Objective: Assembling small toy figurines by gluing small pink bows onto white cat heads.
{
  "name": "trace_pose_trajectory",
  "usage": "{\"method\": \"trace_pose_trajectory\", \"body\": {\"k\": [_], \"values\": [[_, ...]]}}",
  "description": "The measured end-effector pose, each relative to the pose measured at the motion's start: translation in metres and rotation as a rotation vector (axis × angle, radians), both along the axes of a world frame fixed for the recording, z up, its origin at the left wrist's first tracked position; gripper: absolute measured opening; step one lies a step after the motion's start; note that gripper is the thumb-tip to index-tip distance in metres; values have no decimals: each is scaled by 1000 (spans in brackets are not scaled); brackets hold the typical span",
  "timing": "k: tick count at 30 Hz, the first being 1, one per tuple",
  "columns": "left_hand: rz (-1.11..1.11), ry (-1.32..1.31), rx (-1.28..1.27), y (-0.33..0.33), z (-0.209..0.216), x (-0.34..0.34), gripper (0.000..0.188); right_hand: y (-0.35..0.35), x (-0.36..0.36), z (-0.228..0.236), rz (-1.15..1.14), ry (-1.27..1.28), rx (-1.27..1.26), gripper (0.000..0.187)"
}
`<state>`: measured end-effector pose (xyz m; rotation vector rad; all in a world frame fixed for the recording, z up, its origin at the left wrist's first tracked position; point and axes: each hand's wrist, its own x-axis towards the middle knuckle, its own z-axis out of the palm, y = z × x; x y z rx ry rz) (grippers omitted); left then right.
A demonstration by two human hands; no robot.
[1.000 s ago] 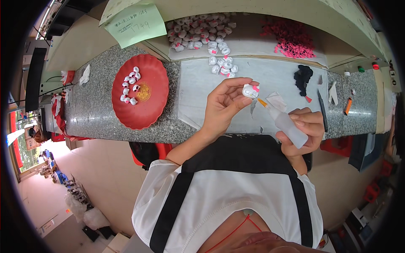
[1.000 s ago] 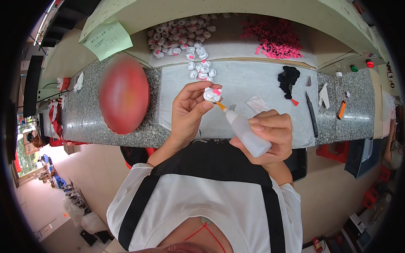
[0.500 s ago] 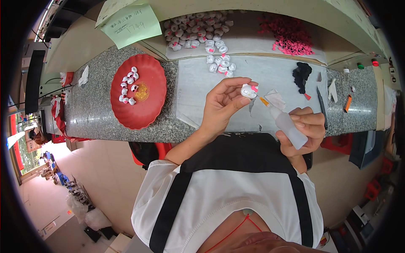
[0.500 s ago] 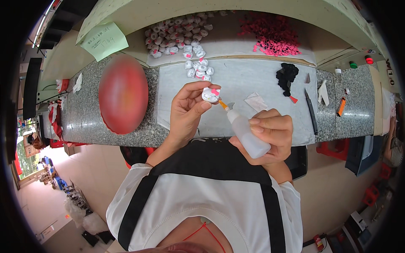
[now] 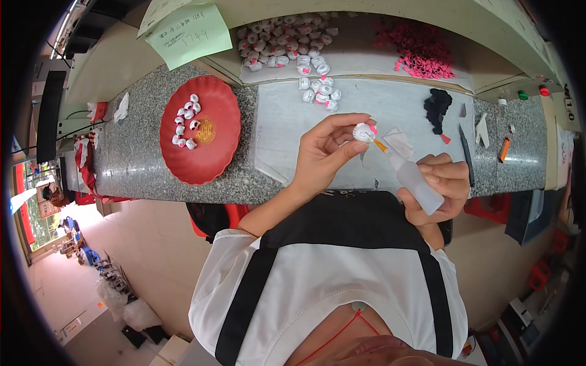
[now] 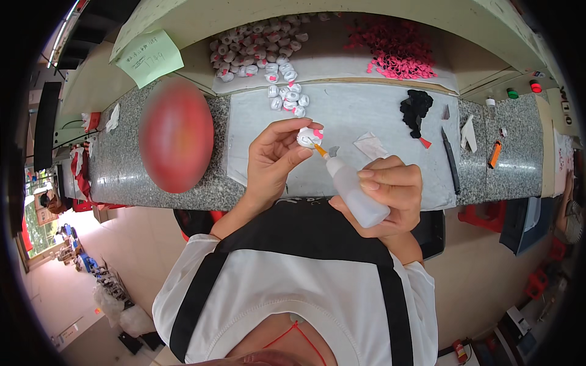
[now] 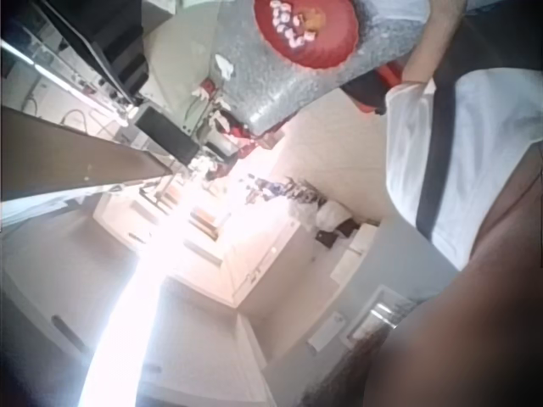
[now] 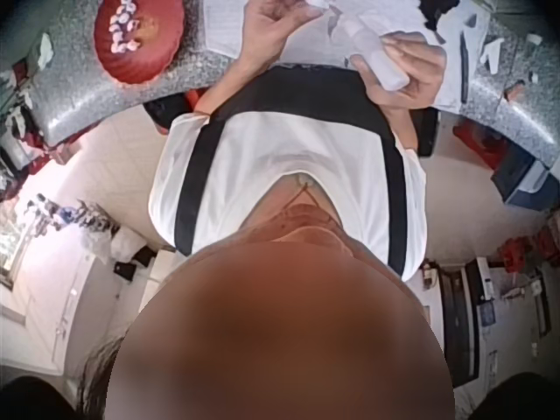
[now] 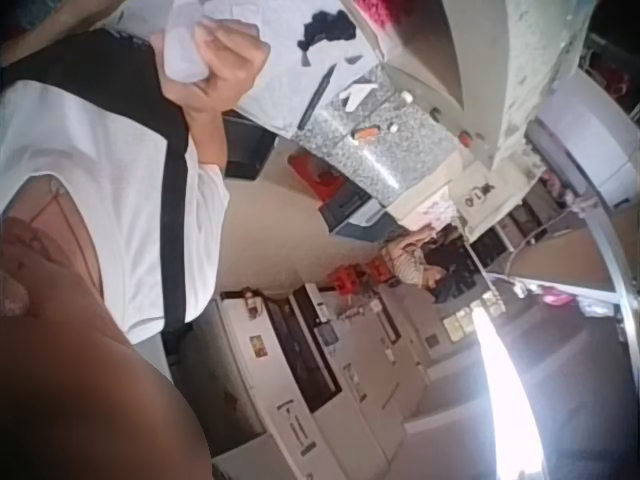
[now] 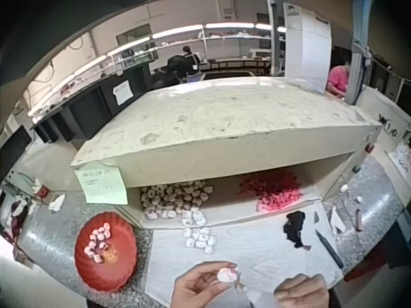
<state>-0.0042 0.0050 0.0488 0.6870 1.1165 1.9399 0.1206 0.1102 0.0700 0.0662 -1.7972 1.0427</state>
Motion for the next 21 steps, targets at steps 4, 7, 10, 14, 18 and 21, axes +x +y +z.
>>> {"method": "trace_pose_trajectory", "body": {"k": [4, 7, 10, 14, 18, 21], "values": [[41, 223, -4, 0, -4, -1, 33, -1, -1, 1, -2, -16, -6, 38], [71, 324, -24, 0, -4, -2, 31, -1, -1, 2, 16, -37, -4, 38], [95, 309, -30, 1, -4, -2, 30, -2, 1, 2, 33, -52, -8, 38], [86, 245, -20, 0, -4, -2, 30, -2, 1, 2, 2, -58, -28, 38], [59, 175, -22, 0, -4, -3, 30, 1, 0, 0, -2, -45, -81, 37], [37, 117, -12, -2, -4, -9, 32, 8, 0, -2, -38, -35, -112, 33]]}}
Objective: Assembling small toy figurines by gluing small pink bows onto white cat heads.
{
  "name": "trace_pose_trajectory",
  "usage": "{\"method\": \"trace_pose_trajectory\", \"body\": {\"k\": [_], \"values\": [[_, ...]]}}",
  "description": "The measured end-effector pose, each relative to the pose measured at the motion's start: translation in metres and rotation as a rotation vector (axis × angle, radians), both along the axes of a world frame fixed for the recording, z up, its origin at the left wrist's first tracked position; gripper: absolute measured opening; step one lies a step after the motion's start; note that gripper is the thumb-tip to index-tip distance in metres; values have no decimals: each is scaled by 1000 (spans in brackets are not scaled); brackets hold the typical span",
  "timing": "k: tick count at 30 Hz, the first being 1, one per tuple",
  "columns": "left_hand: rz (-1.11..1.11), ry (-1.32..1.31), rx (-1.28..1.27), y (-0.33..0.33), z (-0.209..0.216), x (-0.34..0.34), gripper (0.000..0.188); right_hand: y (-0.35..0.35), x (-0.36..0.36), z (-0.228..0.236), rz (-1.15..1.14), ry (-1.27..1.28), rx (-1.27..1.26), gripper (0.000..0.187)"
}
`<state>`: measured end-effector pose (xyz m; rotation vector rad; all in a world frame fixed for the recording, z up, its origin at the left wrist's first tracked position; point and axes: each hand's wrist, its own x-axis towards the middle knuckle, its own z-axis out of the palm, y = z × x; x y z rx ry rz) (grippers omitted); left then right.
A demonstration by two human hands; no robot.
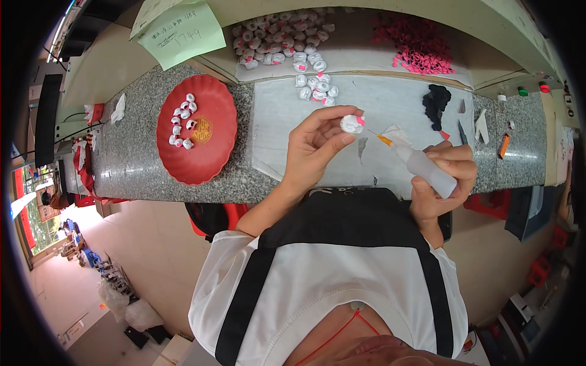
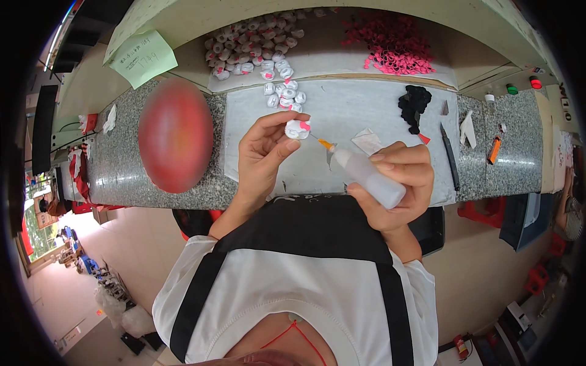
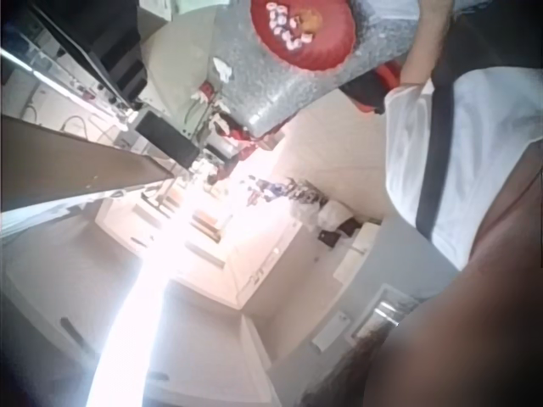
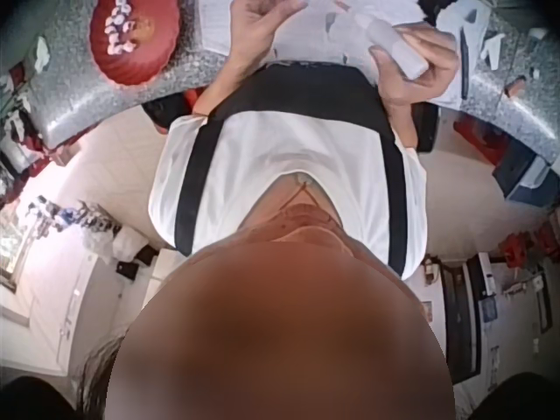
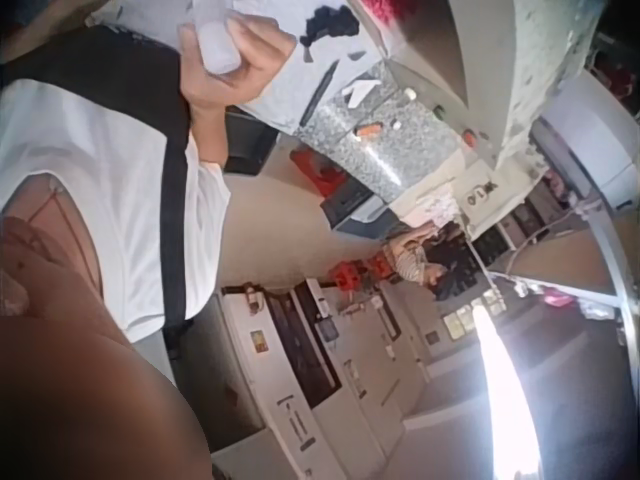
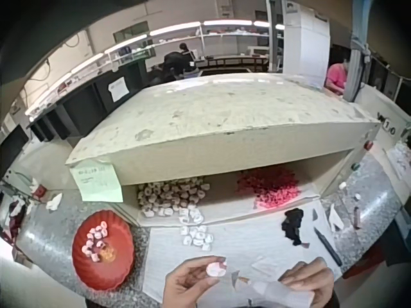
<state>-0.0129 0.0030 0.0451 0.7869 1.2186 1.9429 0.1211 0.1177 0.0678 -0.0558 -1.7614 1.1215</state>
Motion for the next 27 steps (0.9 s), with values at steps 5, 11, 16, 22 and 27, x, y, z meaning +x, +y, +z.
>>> {"method": "trace_pose_trajectory", "body": {"k": [5, 11, 16, 22, 27], "values": [[149, -155, 47, -10, -10, -16, 35, 25, 2, -11, 20, -116, -399, 26], [254, -129, 65, -19, -12, -32, 34, 89, -47, -59, 96, -544, -487, 23], [299, -102, 45, -23, -10, -29, 33, 134, -131, -101, -383, -739, 379, 24], [304, -129, 28, -28, -10, -27, 33, 133, -138, -101, -437, -835, 589, 20], [220, -168, 46, -18, -13, -26, 33, 72, -87, -49, 13, -580, -365, 8]]}}
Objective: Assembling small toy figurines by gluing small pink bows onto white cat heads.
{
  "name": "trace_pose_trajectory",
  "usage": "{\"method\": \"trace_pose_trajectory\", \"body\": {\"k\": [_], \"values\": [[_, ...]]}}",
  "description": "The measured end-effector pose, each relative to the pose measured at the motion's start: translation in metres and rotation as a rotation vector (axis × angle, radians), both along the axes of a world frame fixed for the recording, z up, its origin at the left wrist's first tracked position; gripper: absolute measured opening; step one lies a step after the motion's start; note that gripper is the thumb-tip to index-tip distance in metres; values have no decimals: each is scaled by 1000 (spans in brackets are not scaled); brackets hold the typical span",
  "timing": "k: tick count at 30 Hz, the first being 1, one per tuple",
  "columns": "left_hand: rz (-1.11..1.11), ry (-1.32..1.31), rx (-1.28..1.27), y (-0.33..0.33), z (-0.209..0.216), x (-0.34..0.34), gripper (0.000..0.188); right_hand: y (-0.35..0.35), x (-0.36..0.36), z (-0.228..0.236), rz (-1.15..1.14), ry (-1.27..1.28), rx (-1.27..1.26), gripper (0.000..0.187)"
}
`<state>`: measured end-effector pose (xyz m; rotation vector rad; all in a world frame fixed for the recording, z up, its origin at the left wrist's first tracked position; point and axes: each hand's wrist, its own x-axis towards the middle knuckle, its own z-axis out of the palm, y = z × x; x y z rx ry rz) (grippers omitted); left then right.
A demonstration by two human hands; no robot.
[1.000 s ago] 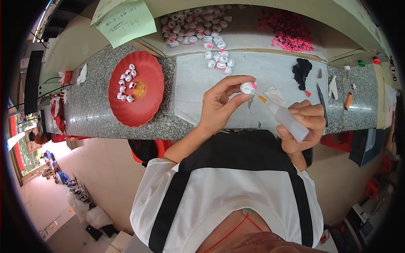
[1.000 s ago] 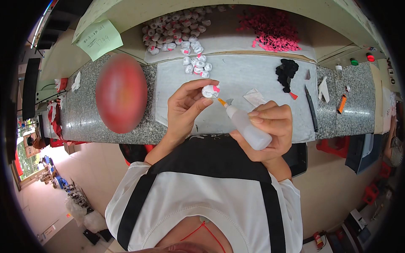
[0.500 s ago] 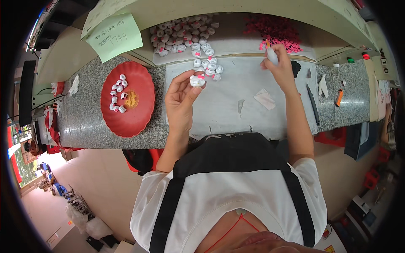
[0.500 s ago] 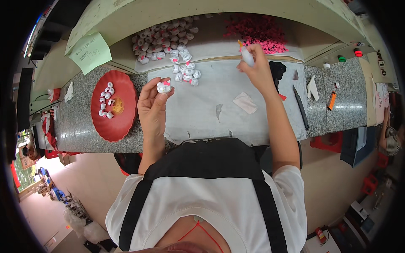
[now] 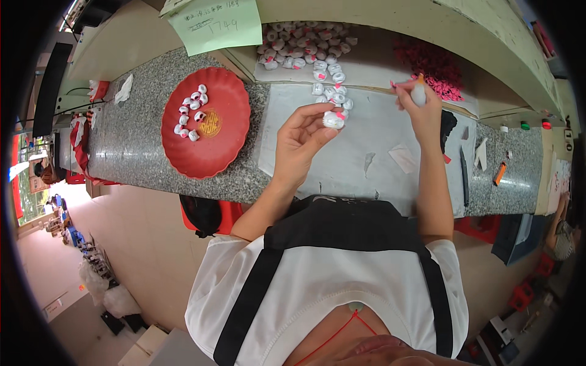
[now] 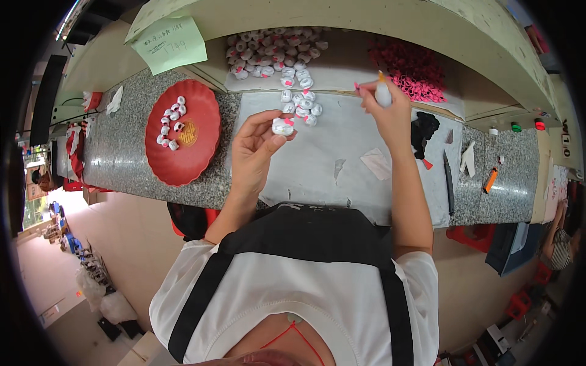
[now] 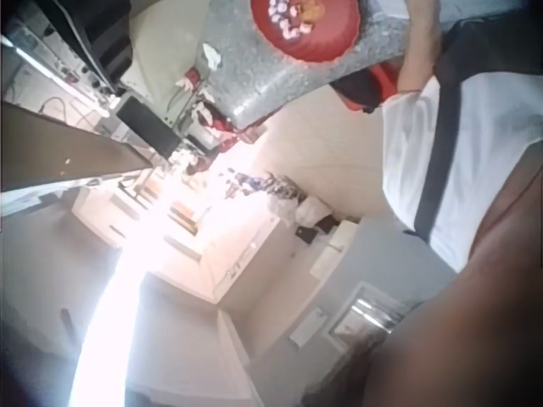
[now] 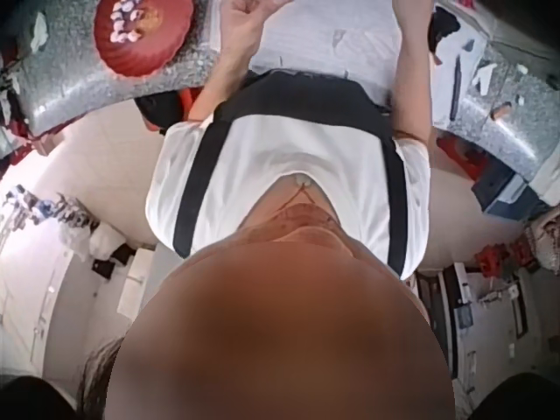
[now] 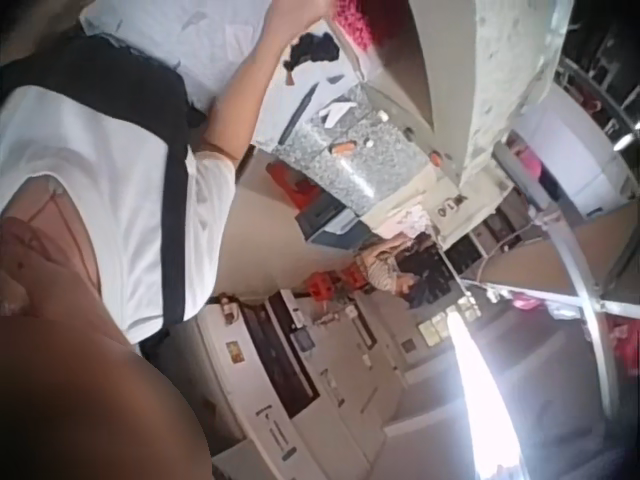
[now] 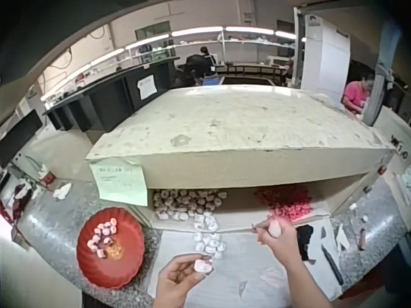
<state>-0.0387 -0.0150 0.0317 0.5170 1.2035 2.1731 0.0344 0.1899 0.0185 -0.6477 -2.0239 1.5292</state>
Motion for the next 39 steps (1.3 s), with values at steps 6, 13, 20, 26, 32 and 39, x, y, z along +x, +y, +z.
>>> {"method": "trace_pose_trajectory", "body": {"k": [6, 13, 20, 26, 32, 39], "values": [[-246, 30, 78, 27, 1, 21, 32, -51, 41, 20, 214, 200, -652, 7], [-290, 134, 44, 31, 5, 36, 31, -60, 52, 18, 82, 296, -647, 7], [-168, 264, -73, 28, 6, 35, 29, -55, 73, 31, 21, 322, -585, 8], [-10, 636, -133, 29, 5, 33, 26, -69, 68, 38, 146, 237, -550, 8], [-90, 733, -162, 26, 9, 32, 27, -68, 65, 32, 106, 235, -519, 8], [-196, 237, -10, 24, 16, 37, 24, -72, 66, 31, 136, 277, -373, 27]]}}
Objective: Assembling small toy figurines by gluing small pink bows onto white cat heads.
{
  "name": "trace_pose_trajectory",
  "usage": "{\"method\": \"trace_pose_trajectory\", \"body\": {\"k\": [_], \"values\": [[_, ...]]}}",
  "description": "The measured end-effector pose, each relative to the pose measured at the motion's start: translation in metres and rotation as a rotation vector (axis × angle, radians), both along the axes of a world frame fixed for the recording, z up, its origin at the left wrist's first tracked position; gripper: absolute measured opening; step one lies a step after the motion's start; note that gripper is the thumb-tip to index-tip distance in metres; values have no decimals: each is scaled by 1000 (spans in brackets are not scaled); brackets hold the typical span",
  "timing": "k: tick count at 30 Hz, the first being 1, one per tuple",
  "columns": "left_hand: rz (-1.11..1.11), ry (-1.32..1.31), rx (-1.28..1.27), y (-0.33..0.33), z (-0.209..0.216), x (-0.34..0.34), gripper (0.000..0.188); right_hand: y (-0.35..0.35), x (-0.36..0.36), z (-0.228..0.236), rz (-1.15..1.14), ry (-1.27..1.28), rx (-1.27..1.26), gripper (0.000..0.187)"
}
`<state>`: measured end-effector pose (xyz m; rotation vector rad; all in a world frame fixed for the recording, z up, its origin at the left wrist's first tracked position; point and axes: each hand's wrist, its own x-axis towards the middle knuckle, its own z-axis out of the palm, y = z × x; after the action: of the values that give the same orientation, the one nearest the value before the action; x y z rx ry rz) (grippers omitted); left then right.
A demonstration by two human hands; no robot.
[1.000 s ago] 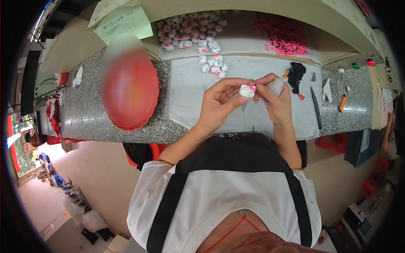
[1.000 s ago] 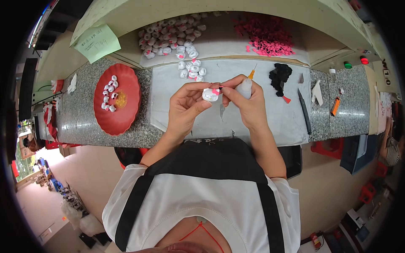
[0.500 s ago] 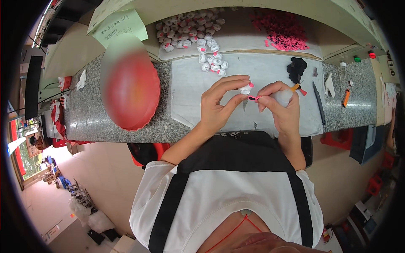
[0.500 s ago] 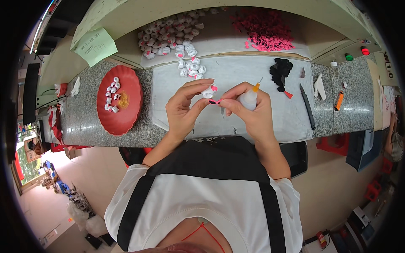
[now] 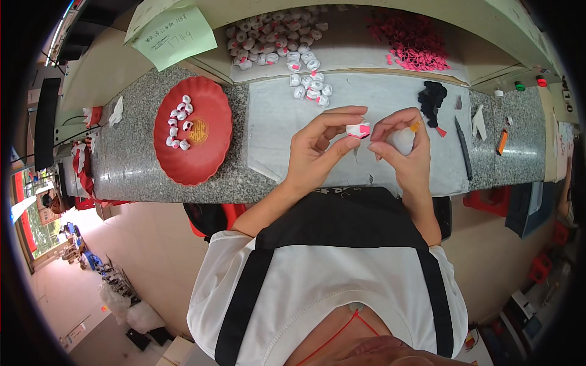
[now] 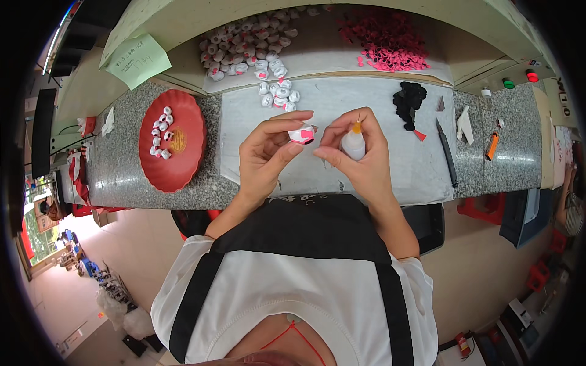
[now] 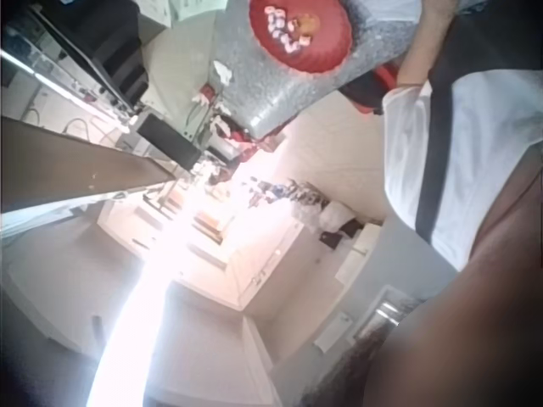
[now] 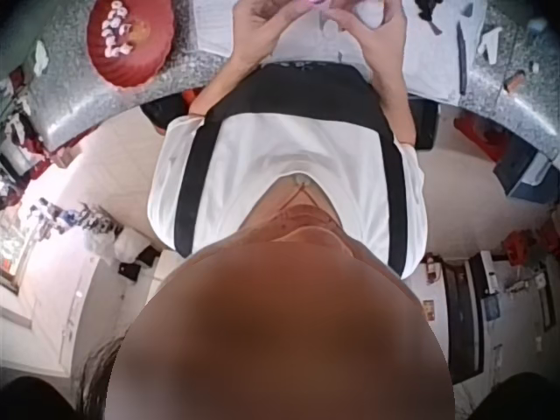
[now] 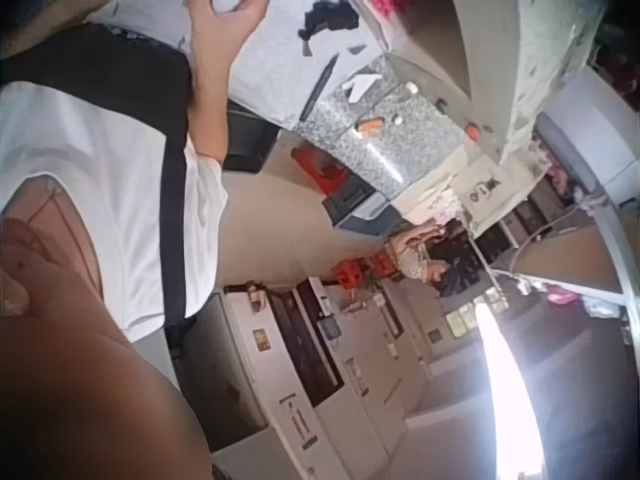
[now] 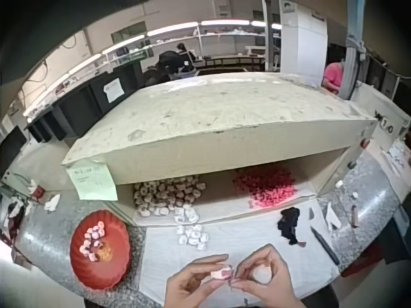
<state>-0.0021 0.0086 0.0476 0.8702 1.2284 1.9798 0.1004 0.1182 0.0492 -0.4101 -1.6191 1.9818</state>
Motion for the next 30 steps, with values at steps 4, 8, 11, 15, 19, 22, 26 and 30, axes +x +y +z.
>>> {"method": "trace_pose_trajectory", "body": {"k": [4, 8, 11, 15, 19, 22, 26, 30], "values": [[-65, -50, -20, -4, -1, -1, 23, -2, -1, 9, 142, -49, 45, 34], [-102, -73, -13, -6, -1, -1, 23, -3, -4, 3, 137, -22, -72, 32], [-104, -18, 1, -5, -4, -1, 22, -1, -2, -1, 143, 3, -76, 26], [-95, 57, 15, -6, -7, 0, 21, -3, -1, -2, 133, 20, -96, 25], [-120, -14, 10, -4, -3, -1, 22, -4, -1, -3, 108, 0, -185, 26], [-105, -17, 12, -5, -5, 0, 22, -4, -1, 0, 125, -37, -147, 26], [-72, 9, 10, -6, -6, 2, 22, -4, -1, 2, 149, -31, -173, 24], [-32, 61, -5, -5, -10, 4, 23, -4, -1, -2, 138, -24, -166, 24]]}}
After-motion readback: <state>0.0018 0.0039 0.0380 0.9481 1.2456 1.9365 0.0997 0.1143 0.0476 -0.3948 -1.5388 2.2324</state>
